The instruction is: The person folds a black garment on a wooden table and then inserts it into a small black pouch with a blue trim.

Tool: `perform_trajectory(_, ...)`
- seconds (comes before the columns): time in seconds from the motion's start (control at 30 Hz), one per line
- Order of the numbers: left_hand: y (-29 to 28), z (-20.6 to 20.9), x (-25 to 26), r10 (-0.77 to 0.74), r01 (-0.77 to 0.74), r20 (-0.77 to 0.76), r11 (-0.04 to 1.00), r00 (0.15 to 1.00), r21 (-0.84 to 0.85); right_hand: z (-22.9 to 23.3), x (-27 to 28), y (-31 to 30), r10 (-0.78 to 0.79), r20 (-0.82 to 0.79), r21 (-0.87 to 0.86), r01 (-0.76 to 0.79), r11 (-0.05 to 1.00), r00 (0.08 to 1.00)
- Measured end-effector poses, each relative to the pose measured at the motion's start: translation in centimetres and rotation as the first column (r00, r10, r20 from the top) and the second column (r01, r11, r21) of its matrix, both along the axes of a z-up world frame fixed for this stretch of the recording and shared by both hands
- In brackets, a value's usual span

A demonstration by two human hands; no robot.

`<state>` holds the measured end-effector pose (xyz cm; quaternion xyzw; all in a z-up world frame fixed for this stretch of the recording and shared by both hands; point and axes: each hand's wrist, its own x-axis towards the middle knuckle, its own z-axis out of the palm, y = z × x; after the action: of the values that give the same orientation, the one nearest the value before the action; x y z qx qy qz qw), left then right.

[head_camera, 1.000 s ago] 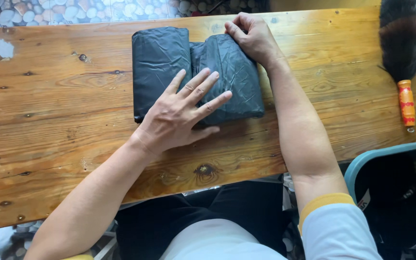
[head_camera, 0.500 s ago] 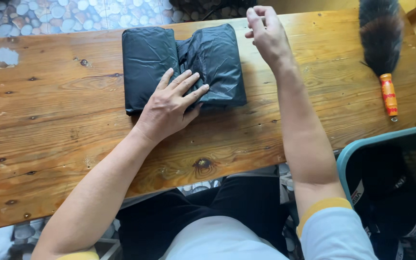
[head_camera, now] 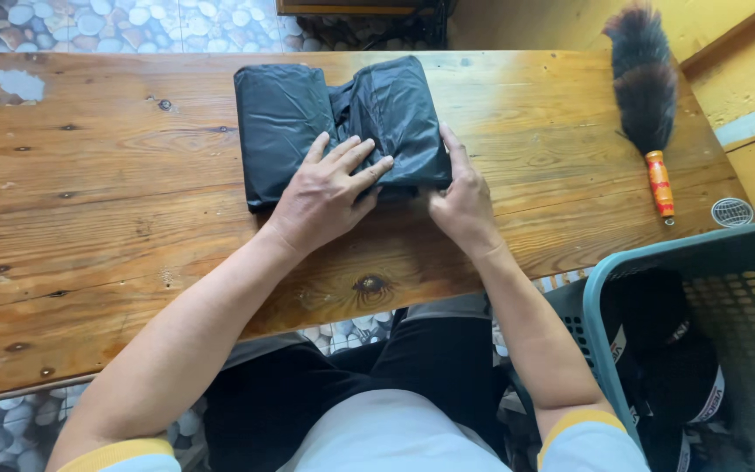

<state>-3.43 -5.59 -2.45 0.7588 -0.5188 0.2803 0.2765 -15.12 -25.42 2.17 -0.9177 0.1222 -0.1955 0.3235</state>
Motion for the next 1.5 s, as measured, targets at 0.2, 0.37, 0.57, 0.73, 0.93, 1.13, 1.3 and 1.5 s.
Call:
perform_trajectory(0.2, -0.8, 0.7, -2.8, 0.023, -0.025, 0.029, 0.998, 0.999, 0.066, -1.9, -0.3, -1.3, -0.156, 0.021, 0.024, 0.155, 0.988, 0.988)
perform_trajectory(0.37, -0.5, 2.1, -2.2, 0.000, -0.009, 0.061, 0.989, 0.998, 0.148, -2.4, -0.5, -1.2, -0.171, 0.035, -0.099, 0.173, 0.980, 0.985)
perform_trajectory(0.57, 0.0, 4.5, -2.0, -0.040, 0.036, 0.004, 0.932, 0.999, 0.359, -3.5, -0.4, -1.7, -0.164, 0.051, -0.321, 0.171, 0.931, 0.985)
perform_trajectory(0.73, -1.3, 2.0, -1.5, -0.060, 0.068, -0.033, 0.915, 0.998, 0.397, -5.1, -0.3, -2.3, -0.180, 0.084, -0.477, 0.198, 0.856, 0.980)
perform_trajectory(0.93, -1.5, 2.9, -0.8, -0.090, 0.101, -0.046, 0.906, 0.995, 0.412, -5.1, -0.2, -2.3, -0.179, 0.129, -0.566, 0.220, 0.794, 0.975)
perform_trajectory(1.13, -4.6, 8.4, 2.7, -0.050, 0.173, -0.330, 0.918, 0.943, 0.357, -4.7, -0.4, -1.7, -0.185, 0.177, -0.611, 0.255, 0.750, 0.967)
perform_trajectory(1.3, -12.0, 6.7, 10.7, 0.189, -0.005, -0.589, 0.954, 0.785, 0.299, -4.2, -0.1, -1.1, -0.149, 0.217, -0.646, 0.256, 0.719, 0.965)
perform_trajectory(1.5, -16.0, 7.8, 13.5, 0.435, 0.028, -0.558, 0.772, 0.707, 0.636, -3.8, -0.2, -0.7, -0.160, 0.201, -0.645, 0.253, 0.721, 0.967)
